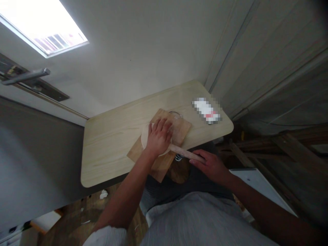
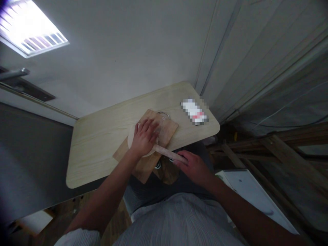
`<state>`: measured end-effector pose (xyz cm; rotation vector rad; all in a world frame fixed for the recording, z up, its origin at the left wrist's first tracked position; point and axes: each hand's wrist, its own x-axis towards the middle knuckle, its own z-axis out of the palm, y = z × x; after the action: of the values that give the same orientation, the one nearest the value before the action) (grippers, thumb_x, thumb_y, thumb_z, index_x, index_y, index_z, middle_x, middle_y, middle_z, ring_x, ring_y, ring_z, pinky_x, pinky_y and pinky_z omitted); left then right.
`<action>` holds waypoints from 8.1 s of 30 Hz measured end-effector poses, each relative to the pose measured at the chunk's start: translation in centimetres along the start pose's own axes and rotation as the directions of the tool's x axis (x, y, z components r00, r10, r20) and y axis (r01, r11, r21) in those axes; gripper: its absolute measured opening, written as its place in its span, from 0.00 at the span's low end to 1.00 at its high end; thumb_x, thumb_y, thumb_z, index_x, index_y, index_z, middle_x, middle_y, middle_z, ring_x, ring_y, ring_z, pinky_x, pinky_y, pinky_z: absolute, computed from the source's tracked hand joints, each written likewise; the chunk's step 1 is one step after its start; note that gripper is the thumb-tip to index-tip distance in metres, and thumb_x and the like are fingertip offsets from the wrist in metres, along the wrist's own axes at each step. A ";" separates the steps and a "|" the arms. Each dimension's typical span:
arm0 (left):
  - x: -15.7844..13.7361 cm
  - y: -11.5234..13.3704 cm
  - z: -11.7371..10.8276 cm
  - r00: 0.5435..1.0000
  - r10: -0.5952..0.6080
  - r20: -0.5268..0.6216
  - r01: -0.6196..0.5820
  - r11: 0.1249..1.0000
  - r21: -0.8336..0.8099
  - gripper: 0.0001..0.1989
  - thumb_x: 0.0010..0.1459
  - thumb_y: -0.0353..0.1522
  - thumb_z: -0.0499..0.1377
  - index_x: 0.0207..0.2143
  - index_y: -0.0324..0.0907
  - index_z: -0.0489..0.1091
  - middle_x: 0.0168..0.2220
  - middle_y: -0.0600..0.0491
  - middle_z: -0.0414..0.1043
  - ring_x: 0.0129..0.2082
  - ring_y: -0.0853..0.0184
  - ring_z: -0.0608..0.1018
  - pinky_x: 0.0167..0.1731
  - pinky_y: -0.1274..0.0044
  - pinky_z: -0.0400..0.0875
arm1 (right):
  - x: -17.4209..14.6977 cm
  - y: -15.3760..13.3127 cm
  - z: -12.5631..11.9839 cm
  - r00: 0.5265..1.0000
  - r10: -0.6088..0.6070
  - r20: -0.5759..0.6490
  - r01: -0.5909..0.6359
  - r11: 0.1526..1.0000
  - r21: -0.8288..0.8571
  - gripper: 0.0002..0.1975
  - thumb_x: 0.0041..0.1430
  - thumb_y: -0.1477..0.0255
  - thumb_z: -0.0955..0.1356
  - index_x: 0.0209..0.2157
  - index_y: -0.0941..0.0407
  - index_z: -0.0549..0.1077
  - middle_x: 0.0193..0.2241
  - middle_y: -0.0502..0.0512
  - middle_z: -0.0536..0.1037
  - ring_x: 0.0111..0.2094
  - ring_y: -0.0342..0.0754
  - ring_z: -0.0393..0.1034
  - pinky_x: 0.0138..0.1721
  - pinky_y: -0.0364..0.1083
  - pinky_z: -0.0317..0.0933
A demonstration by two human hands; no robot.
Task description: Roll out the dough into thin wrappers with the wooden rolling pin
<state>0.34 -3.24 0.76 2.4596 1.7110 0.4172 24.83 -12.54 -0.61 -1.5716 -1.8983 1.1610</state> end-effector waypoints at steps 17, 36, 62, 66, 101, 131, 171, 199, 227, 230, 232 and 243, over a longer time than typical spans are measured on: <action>4.8 0.8 0.4 0.999 0.022 0.029 -0.022 1.000 0.007 0.20 0.71 0.41 0.45 0.59 0.50 0.67 0.66 0.49 0.62 0.68 0.54 0.58 0.67 0.52 0.45 | 0.6 1.4 -1.2 0.994 0.094 -0.060 -0.092 0.995 0.035 0.20 0.64 0.54 0.65 0.44 0.53 0.77 0.38 0.55 0.82 0.37 0.52 0.77 0.39 0.48 0.66; 4.2 -1.9 -0.5 0.969 -0.167 -0.183 0.132 0.973 -0.190 0.18 0.71 0.42 0.48 0.50 0.45 0.73 0.55 0.48 0.73 0.59 0.61 0.70 0.62 0.67 0.59 | 1.6 -0.2 -0.9 0.993 0.121 0.007 -0.121 0.990 0.073 0.22 0.62 0.50 0.65 0.37 0.53 0.80 0.27 0.51 0.80 0.28 0.48 0.72 0.28 0.44 0.60; 6.5 -1.3 0.9 0.986 -0.161 -0.043 0.161 0.987 -0.006 0.22 0.70 0.45 0.46 0.59 0.48 0.66 0.63 0.45 0.65 0.63 0.51 0.63 0.63 0.52 0.52 | 2.7 0.1 -1.2 0.990 0.141 -0.027 -0.139 0.988 0.060 0.21 0.63 0.50 0.65 0.41 0.52 0.79 0.34 0.54 0.83 0.34 0.52 0.77 0.32 0.46 0.63; 7.2 -1.3 1.2 0.987 -0.159 -0.018 0.159 0.987 -0.016 0.23 0.69 0.45 0.47 0.62 0.48 0.63 0.66 0.44 0.61 0.66 0.49 0.60 0.64 0.49 0.49 | 2.9 0.3 -1.4 0.987 0.149 -0.059 -0.146 0.988 0.051 0.22 0.62 0.50 0.65 0.41 0.52 0.79 0.32 0.54 0.83 0.33 0.51 0.76 0.31 0.46 0.63; 5.1 -0.7 0.1 0.956 -0.278 -0.095 0.283 0.958 0.042 0.20 0.71 0.43 0.44 0.54 0.48 0.70 0.60 0.48 0.70 0.61 0.55 0.67 0.63 0.55 0.55 | 2.5 0.7 -1.2 0.981 0.021 -0.193 -0.011 0.999 0.049 0.17 0.61 0.57 0.69 0.45 0.52 0.75 0.38 0.53 0.82 0.37 0.50 0.77 0.40 0.45 0.68; 7.4 -1.1 1.0 0.961 -0.269 -0.063 0.273 0.960 0.060 0.23 0.71 0.42 0.42 0.63 0.52 0.62 0.66 0.48 0.61 0.67 0.53 0.60 0.64 0.46 0.50 | 4.8 2.3 -4.0 0.936 0.184 -0.300 -0.168 0.983 0.079 0.25 0.62 0.51 0.66 0.51 0.54 0.75 0.27 0.53 0.79 0.24 0.49 0.73 0.30 0.47 0.67; -5.1 1.8 -0.1 0.962 -0.272 -0.028 0.273 0.953 0.134 0.28 0.71 0.39 0.41 0.71 0.43 0.49 0.70 0.46 0.55 0.71 0.58 0.56 0.69 0.53 0.43 | 0.8 2.9 -2.8 0.976 -0.034 -0.215 0.017 0.997 -0.081 0.21 0.64 0.54 0.66 0.51 0.51 0.78 0.47 0.57 0.81 0.47 0.55 0.76 0.50 0.54 0.68; 1.1 1.0 -0.1 0.964 -0.256 -0.075 0.263 0.959 0.108 0.21 0.70 0.38 0.46 0.62 0.48 0.64 0.66 0.48 0.63 0.66 0.54 0.61 0.65 0.53 0.53 | 0.0 2.6 -2.2 0.992 0.016 -0.121 -0.007 0.998 0.069 0.19 0.65 0.55 0.65 0.47 0.54 0.76 0.43 0.56 0.81 0.42 0.52 0.76 0.45 0.49 0.68; -3.8 2.6 -0.5 0.957 -0.279 -0.073 0.287 0.950 0.124 0.22 0.70 0.41 0.46 0.62 0.48 0.64 0.67 0.46 0.61 0.67 0.53 0.60 0.66 0.48 0.46 | -1.4 2.0 -2.0 0.984 0.162 -0.070 -0.155 0.983 0.102 0.21 0.61 0.51 0.67 0.46 0.52 0.70 0.31 0.50 0.77 0.30 0.48 0.72 0.33 0.46 0.64; -4.3 2.6 -0.4 0.954 -0.290 -0.079 0.298 0.946 0.123 0.22 0.70 0.40 0.46 0.62 0.47 0.63 0.67 0.46 0.60 0.68 0.53 0.58 0.67 0.49 0.46 | -1.7 2.1 -1.4 0.980 0.179 -0.090 -0.164 0.975 0.148 0.21 0.64 0.52 0.63 0.49 0.53 0.68 0.32 0.53 0.78 0.31 0.49 0.73 0.33 0.47 0.65; -4.1 2.6 -0.4 0.953 -0.292 -0.073 0.299 0.946 0.121 0.22 0.70 0.40 0.46 0.63 0.47 0.63 0.68 0.46 0.59 0.68 0.53 0.58 0.67 0.49 0.46 | -1.6 2.1 -1.3 0.974 0.200 -0.101 -0.181 0.969 0.170 0.21 0.65 0.52 0.62 0.50 0.53 0.68 0.29 0.52 0.77 0.29 0.49 0.73 0.33 0.48 0.65; -1.9 2.4 -0.4 0.935 -0.354 -0.025 0.354 0.927 0.120 0.23 0.70 0.41 0.45 0.64 0.50 0.61 0.69 0.50 0.57 0.70 0.55 0.55 0.68 0.49 0.44 | 1.0 2.0 -2.4 0.938 0.273 -0.212 -0.231 0.951 0.203 0.23 0.61 0.51 0.66 0.47 0.53 0.71 0.21 0.47 0.72 0.23 0.46 0.69 0.28 0.45 0.62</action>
<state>1.78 -5.92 1.40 2.1512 2.1844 0.2815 27.57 -10.81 -1.05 -1.8035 -1.4327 1.1467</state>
